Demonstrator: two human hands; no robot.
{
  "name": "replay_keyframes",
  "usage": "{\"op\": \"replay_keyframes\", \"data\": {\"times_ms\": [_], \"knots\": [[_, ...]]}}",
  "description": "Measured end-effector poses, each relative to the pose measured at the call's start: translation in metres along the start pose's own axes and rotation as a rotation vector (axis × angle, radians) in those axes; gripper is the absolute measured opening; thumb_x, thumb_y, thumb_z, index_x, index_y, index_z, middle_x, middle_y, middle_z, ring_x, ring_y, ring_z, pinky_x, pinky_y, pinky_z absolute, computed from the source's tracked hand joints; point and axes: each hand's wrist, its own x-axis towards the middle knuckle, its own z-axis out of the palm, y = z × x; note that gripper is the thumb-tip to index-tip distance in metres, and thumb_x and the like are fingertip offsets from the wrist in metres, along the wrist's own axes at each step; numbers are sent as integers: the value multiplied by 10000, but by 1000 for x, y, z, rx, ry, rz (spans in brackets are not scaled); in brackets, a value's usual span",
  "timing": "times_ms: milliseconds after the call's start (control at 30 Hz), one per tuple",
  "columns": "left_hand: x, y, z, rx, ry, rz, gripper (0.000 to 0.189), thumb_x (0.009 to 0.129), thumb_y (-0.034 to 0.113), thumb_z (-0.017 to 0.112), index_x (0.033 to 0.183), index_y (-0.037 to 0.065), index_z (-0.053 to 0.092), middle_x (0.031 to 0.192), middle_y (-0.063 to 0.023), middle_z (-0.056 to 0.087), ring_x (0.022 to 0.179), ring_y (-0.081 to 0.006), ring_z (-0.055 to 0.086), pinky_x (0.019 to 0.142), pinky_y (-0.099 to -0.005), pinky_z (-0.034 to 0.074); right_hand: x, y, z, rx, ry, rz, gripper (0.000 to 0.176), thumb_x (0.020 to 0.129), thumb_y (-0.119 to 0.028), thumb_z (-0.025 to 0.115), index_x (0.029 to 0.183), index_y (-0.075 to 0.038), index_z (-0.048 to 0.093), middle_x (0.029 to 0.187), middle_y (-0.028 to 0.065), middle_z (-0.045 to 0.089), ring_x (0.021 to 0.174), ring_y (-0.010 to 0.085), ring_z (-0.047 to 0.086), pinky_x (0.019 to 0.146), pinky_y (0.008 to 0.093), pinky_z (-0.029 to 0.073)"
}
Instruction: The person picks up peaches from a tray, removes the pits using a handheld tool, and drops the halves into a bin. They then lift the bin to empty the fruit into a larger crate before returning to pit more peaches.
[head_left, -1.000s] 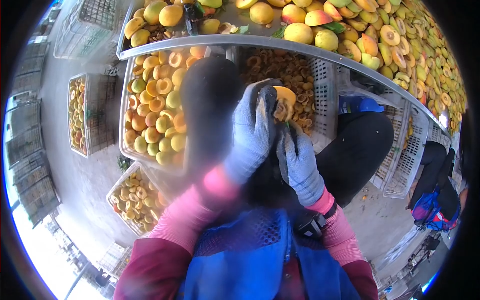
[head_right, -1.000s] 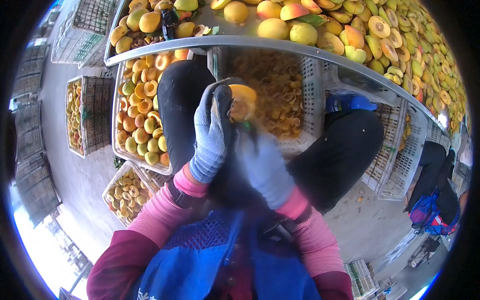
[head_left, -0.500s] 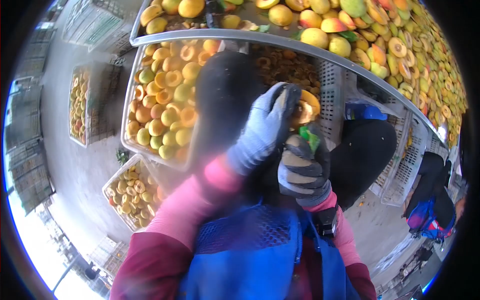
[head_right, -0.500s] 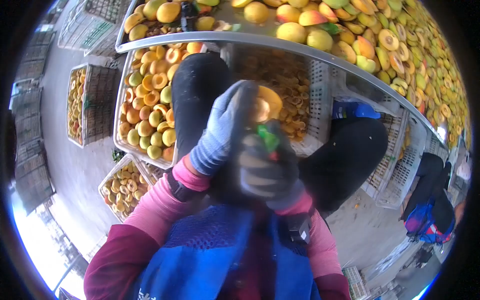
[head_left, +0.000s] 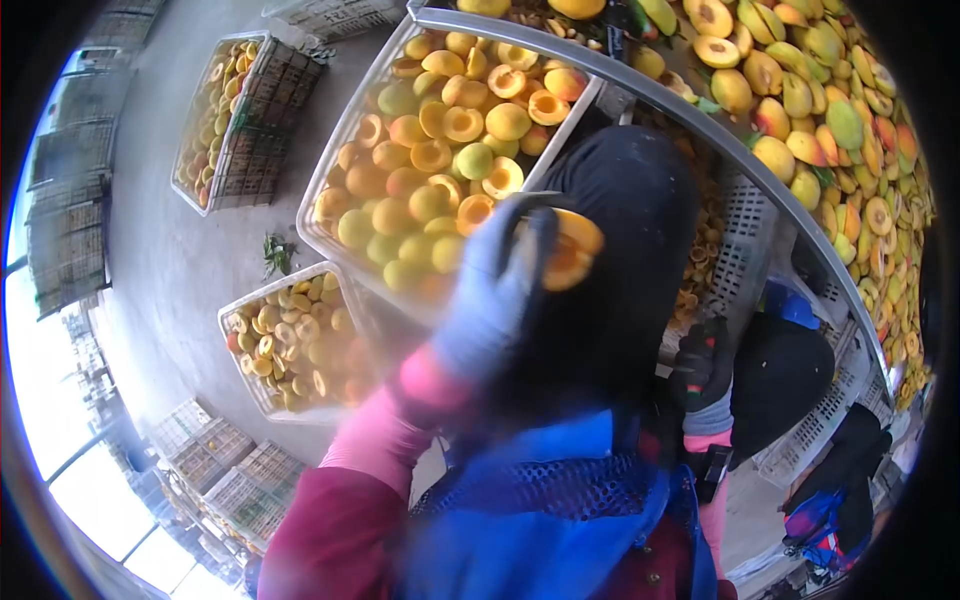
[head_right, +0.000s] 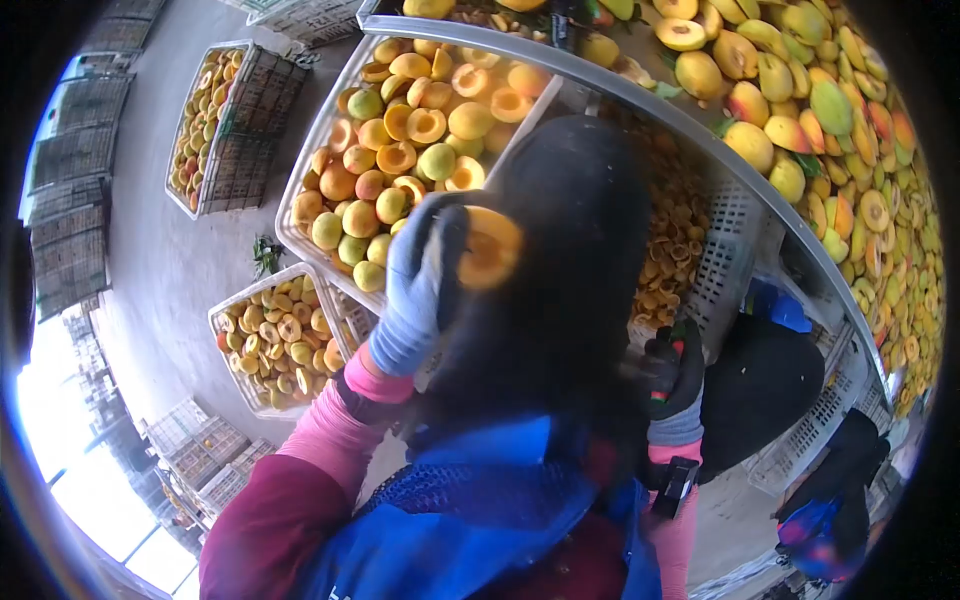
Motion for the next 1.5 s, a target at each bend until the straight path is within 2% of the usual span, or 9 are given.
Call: {"op": "replay_keyframes", "data": {"times_ms": [67,233,400,600,833,933,1033,1367,1500], "knots": [[-6,-30,-10,-312,-104,-761,221,946,130,475,1073,-16,582,927,-118,603,817,-198,575,739,-293,467,6,-1,-5,-98,52,-47,291,939,-414,488,919,-133,560,652,-37,428,490,48,386,411,203,318],[2,-131,29,178,10,-651,228,886,230,568,1011,43,606,991,-168,627,843,-321,609,734,-387,480,27,15,6,-567,340,-339,318,929,-434,504,908,-126,577,678,-9,510,497,98,454,427,231,385],[90,-178,81,370,178,-386,282,831,305,613,1024,100,625,942,-160,623,852,-369,603,752,-439,487,41,-20,-64,-653,-325,-250,422,992,-327,350,1348,-110,413,1332,75,460,1233,224,425,1064,372,316],[107,-239,123,570,-229,-258,420,740,263,674,1130,161,556,1051,-101,580,911,-301,586,739,-432,480,49,-7,-33,-351,-220,-230,424,1002,-264,337,1377,-68,373,1376,86,435,1265,236,411,1081,378,317],[89,-229,111,242,143,-244,328,747,141,623,1073,135,589,998,-109,615,927,-323,588,801,-425,470,51,-12,-21,-2522,81,-775,404,973,-182,381,1334,0,399,1304,164,483,1188,294,484,1005,344,385],[62,-191,94,142,215,-225,386,773,132,609,1157,133,572,967,-131,625,911,-330,598,771,-410,485,49,-3,-17,-1461,-21,-461,432,979,-193,386,1377,-29,348,1357,132,448,1229,252,459,989,345,417],[26,-173,84,121,-78,-306,449,773,227,645,1200,155,526,1004,-113,611,910,-315,603,749,-427,487,49,-9,-11,-2091,5,-430,451,980,-220,393,1381,-23,331,1352,131,455,1230,251,457,994,330,411],[87,-253,50,422,344,-225,466,762,233,645,1206,133,542,1021,-121,618,886,-321,606,747,-424,496,45,-24,-65,-1243,-42,-314,432,1014,-240,297,1399,-43,310,1386,108,412,1237,251,433,1030,353,373],[87,-287,87,682,24,-59,559,805,368,598,1313,174,470,1270,-80,512,1178,-254,478,1007,-453,308,41,-28,-85,-1129,-66,-309,413,1012,-209,318,1388,-40,318,1370,115,420,1225,243,444,1016,347,388]]}}
